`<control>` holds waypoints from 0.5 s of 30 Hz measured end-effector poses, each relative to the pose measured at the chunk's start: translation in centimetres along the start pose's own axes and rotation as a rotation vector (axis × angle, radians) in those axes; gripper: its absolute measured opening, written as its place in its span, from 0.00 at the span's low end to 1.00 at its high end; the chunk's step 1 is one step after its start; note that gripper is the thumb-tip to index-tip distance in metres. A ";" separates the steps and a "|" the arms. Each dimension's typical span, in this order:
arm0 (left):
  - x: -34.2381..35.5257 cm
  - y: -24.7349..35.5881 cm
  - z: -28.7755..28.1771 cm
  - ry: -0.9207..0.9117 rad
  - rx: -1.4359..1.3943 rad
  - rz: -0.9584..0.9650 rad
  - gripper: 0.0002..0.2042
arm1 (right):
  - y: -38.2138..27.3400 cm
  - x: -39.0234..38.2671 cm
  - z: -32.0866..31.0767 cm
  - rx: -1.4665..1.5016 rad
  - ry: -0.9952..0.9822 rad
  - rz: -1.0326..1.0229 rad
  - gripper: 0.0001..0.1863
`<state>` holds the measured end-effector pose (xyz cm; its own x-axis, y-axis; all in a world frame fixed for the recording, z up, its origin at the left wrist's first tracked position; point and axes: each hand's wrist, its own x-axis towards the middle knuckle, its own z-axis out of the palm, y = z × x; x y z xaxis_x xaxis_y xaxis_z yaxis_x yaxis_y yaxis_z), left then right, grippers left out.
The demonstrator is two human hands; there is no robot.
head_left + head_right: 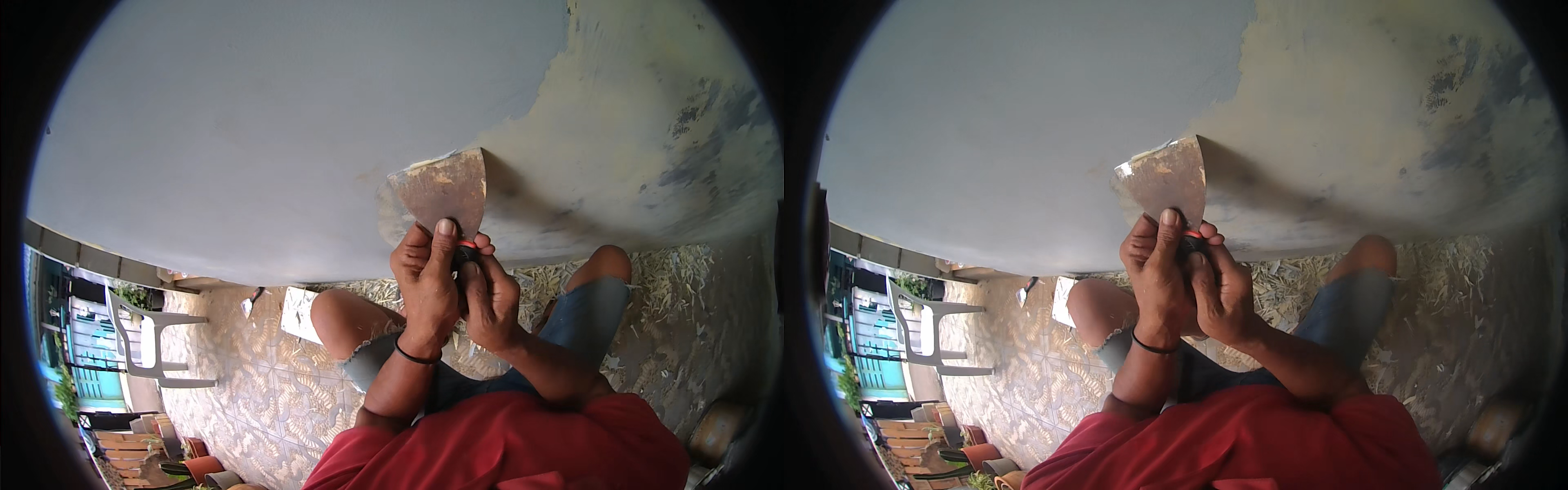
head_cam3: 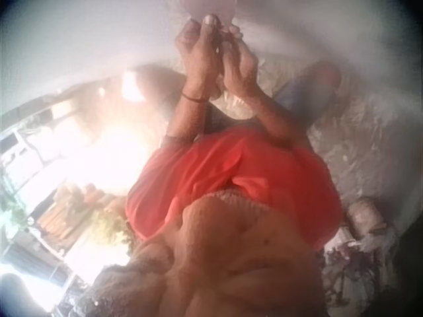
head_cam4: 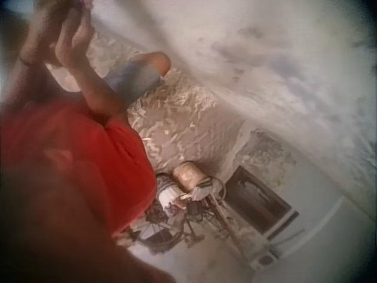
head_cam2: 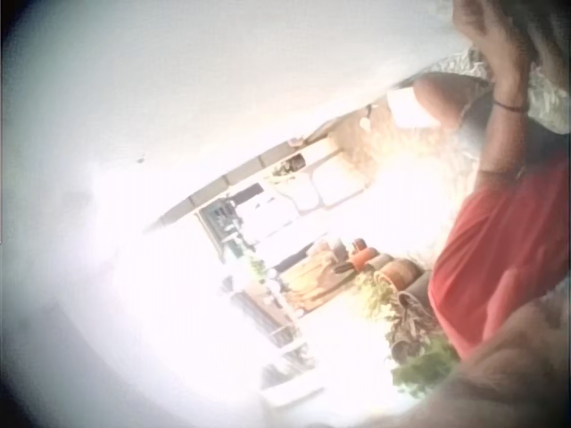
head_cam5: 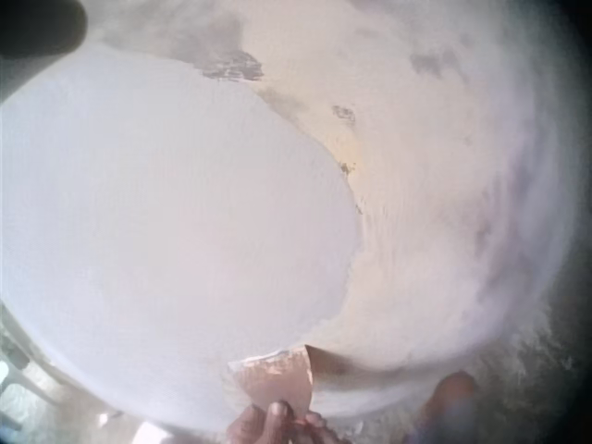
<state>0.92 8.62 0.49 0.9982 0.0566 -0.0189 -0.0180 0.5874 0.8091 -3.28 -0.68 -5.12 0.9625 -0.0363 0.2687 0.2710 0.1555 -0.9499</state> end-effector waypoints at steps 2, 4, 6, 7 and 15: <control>-0.3 -0.7 -0.2 -0.007 -0.020 0.011 0.10 | -0.1 0.2 -0.3 0.008 -0.017 0.025 0.17; -0.3 -1.2 0.0 -0.027 -0.008 0.050 0.09 | -0.4 0.1 -1.0 0.011 -0.031 0.016 0.17; -1.0 -0.8 0.3 -0.011 0.042 0.032 0.10 | -0.4 -0.3 -0.7 0.021 -0.007 -0.029 0.17; -0.3 -0.5 0.3 -0.009 0.027 0.032 0.10 | -0.6 0.2 -0.8 -0.005 -0.025 -0.003 0.17; -1.2 -1.5 0.3 -0.004 0.049 0.084 0.11 | -0.4 -0.3 -1.1 -0.023 -0.014 -0.043 0.20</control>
<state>-0.23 7.44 -0.54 0.9935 0.1007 0.0524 -0.0989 0.5406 0.8354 -3.66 -1.79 -4.96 0.9500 -0.0281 0.3111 0.3120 0.1315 -0.9409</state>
